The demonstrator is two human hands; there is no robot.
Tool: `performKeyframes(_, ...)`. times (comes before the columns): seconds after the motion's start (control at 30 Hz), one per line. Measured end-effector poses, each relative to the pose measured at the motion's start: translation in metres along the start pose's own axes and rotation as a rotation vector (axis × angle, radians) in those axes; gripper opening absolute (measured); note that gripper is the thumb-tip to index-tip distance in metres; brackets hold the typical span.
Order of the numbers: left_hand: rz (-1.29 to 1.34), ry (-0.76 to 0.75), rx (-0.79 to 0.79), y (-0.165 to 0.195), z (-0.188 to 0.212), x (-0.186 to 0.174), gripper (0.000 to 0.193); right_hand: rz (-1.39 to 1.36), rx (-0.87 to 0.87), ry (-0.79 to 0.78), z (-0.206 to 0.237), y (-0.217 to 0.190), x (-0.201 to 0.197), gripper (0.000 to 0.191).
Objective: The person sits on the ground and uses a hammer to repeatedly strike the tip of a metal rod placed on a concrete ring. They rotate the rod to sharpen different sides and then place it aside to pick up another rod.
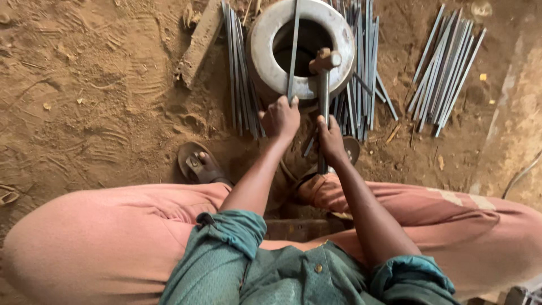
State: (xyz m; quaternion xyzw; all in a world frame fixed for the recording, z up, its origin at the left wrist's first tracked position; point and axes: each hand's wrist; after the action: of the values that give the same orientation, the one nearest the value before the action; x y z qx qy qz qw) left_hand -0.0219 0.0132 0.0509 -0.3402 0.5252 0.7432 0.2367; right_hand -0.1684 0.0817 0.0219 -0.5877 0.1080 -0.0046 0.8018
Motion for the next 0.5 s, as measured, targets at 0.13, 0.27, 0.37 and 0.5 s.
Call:
performKeyframes(0.13, 0.194, -0.143, -0.051, -0.004, -0.021, 0.007, 0.046, -0.02, 0.083, 0.004, 0.003, -0.01, 0.004, 0.027)
performKeyframes(0.27, 0.869, -0.489, -0.287, -0.012, -0.036, 0.009, 0.048, -0.107, 0.109, -0.036, 0.003, -0.022, 0.009, 0.027)
performKeyframes(0.37, 0.993, -0.524, -0.314, -0.014, -0.036, 0.011, 0.048, -0.055, 0.103, -0.019, 0.003, -0.034, 0.01, 0.026)
performKeyframes(0.5, 0.943, -0.423, -0.274, -0.011, -0.032, 0.014, 0.051, -0.335, 0.257, -0.079, 0.005, -0.063, 0.005, 0.029)
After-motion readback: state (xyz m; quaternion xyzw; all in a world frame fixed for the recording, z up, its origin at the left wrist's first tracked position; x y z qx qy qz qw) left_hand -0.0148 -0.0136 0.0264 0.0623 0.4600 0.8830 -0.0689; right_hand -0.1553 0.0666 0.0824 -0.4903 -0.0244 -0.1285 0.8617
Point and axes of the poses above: each hand's wrist, its own z-axis away from the middle knuckle, its own x-axis out of the palm, y = z × x, and after that the axes turned 5 degrees about -x, right-handed
